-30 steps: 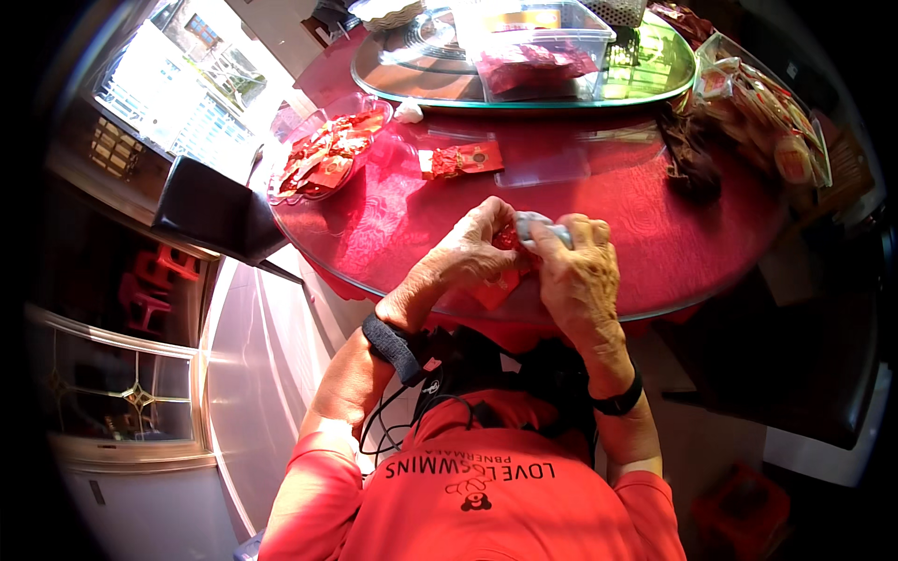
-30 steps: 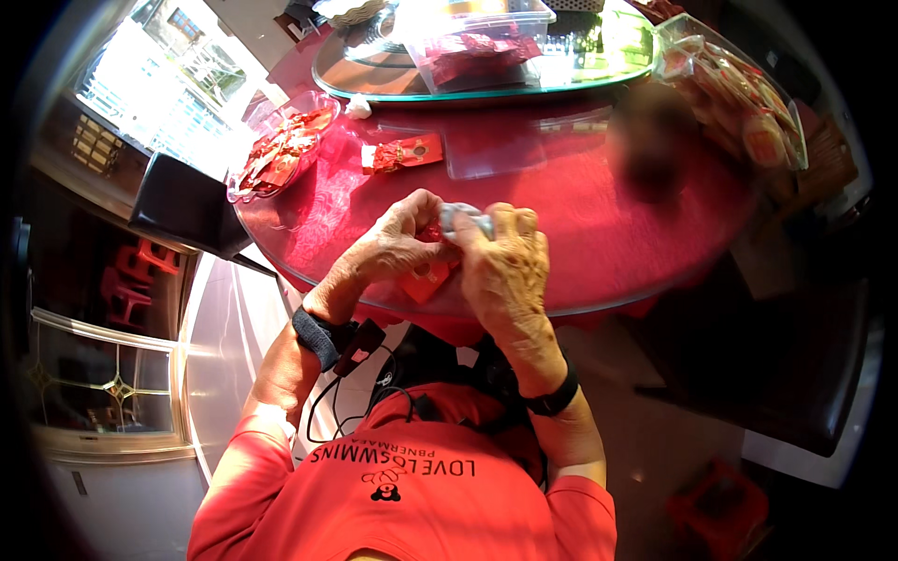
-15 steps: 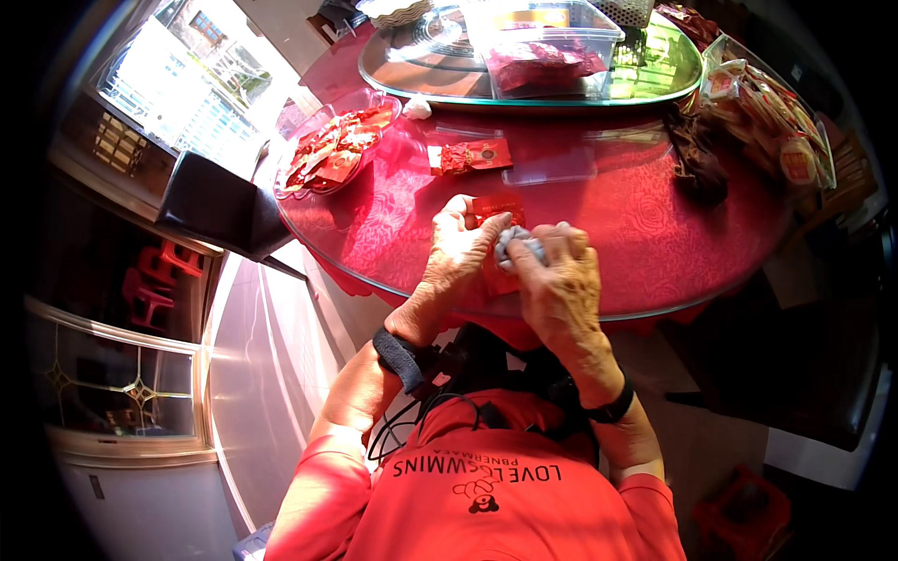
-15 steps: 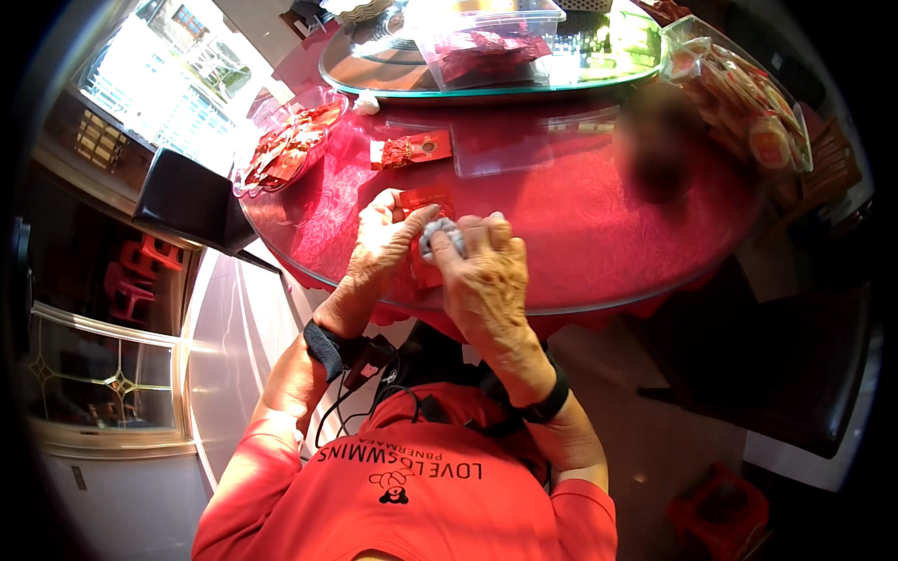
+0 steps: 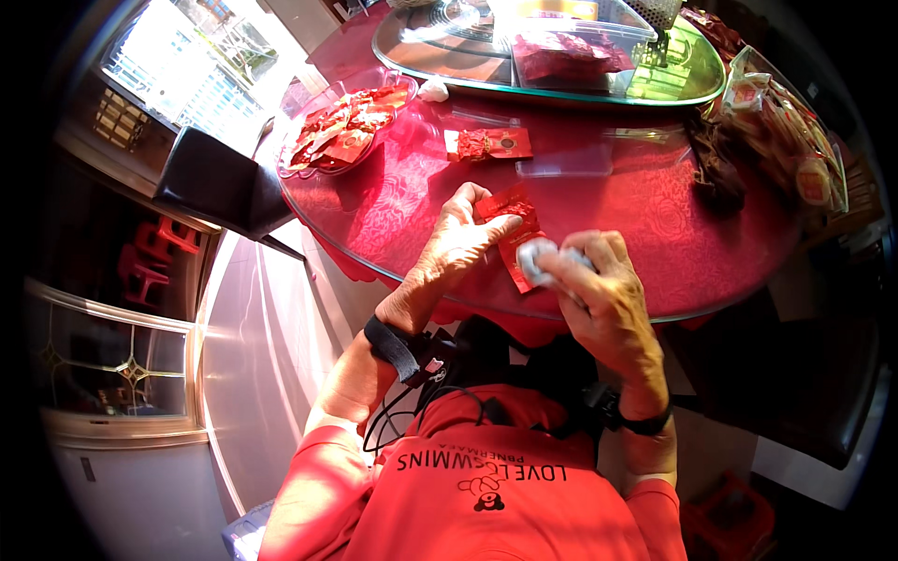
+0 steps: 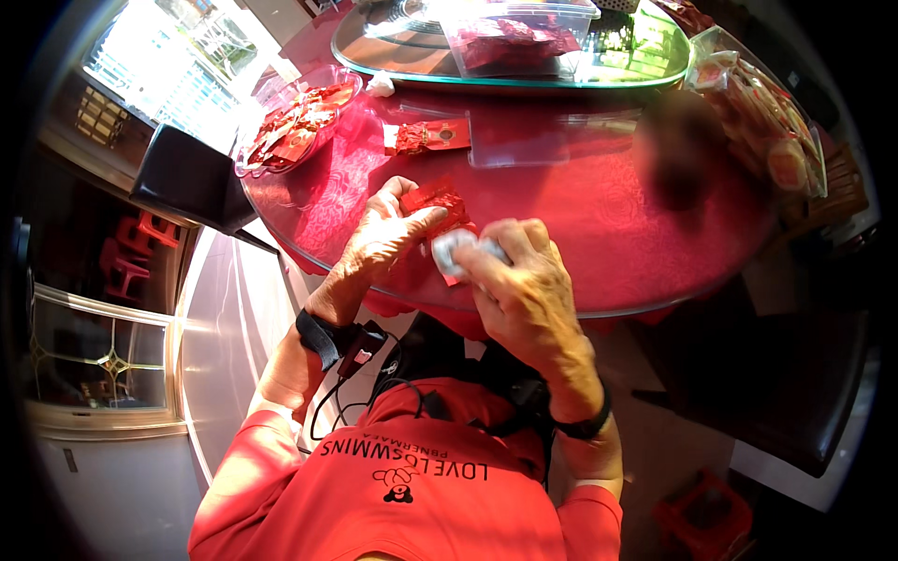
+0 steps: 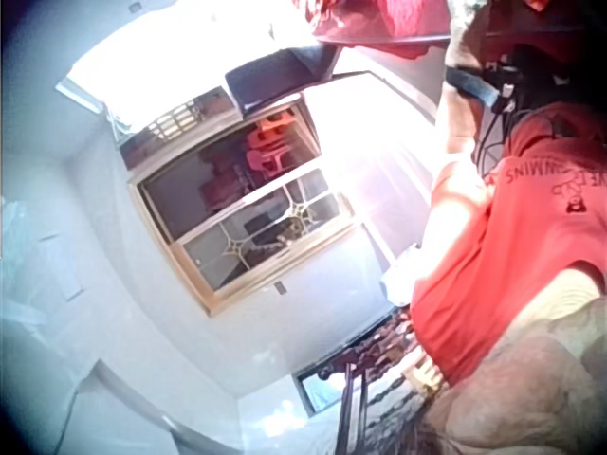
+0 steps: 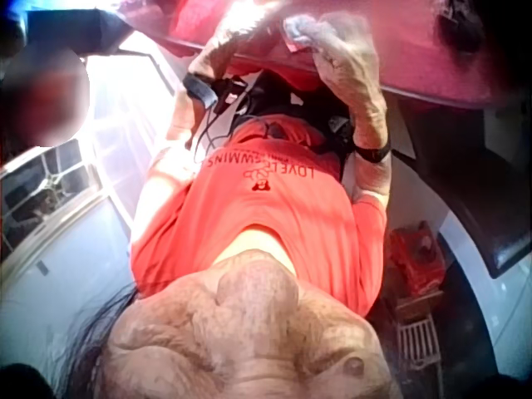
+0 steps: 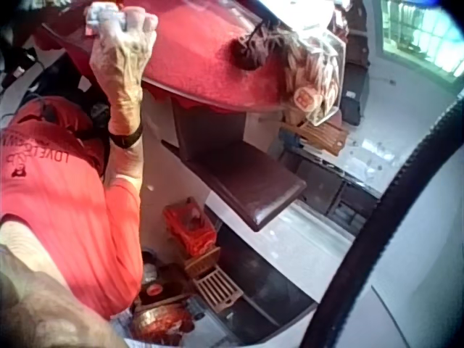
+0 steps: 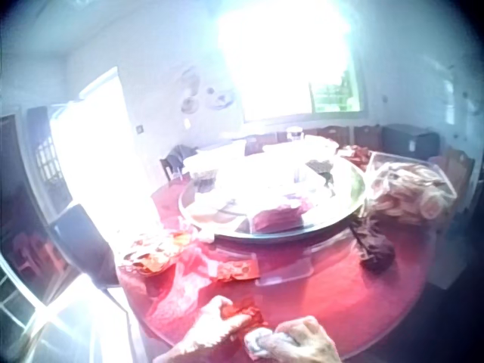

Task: The person wipes down red envelopes with a cloth and places them into a plastic container.

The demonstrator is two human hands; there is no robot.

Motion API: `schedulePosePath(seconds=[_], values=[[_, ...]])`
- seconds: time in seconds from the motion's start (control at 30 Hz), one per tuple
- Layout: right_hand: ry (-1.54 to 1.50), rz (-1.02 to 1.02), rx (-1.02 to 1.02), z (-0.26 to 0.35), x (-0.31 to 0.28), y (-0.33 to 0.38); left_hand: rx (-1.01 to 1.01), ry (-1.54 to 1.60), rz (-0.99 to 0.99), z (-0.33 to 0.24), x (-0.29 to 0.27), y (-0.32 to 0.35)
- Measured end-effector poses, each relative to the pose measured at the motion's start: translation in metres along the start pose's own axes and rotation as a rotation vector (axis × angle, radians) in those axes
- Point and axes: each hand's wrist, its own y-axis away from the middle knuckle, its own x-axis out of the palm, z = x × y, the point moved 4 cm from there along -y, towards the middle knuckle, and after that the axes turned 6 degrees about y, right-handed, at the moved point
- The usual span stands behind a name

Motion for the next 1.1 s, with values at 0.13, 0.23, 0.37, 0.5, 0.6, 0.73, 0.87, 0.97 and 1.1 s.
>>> schedulePosePath(seconds=[0.13,0.23,0.37,0.5,0.6,0.73,0.87,0.97,1.1], values=[[0.245,0.035,-0.119,0.006,0.050,-0.003,-0.026,0.100,0.017,-0.005,0.005,0.003],[0.170,0.130,-0.109,0.007,0.047,0.005,-0.009,0.175,0.044,-0.008,0.010,0.007],[-0.027,0.254,-0.127,-0.001,0.009,0.016,-0.027,0.111,-0.009,-0.011,0.011,0.010],[0.154,-0.050,0.050,-0.005,-0.001,0.006,-0.003,0.019,-0.062,-0.004,0.006,0.007],[0.365,-0.051,0.130,-0.010,0.028,-0.003,0.024,-0.055,-0.094,0.001,0.003,0.003],[0.480,-0.047,0.064,-0.010,0.046,-0.003,0.010,-0.082,-0.091,-0.006,0.007,0.006],[0.355,0.082,-0.078,-0.013,0.029,0.005,0.020,-0.114,-0.095,-0.005,0.006,0.004],[0.102,0.123,-0.042,-0.021,0.011,0.013,0.012,0.061,-0.009,0.005,0.001,-0.001],[-0.139,0.032,0.079,-0.033,-0.002,0.020,-0.078,-0.081,0.226,-0.013,0.000,0.006]])
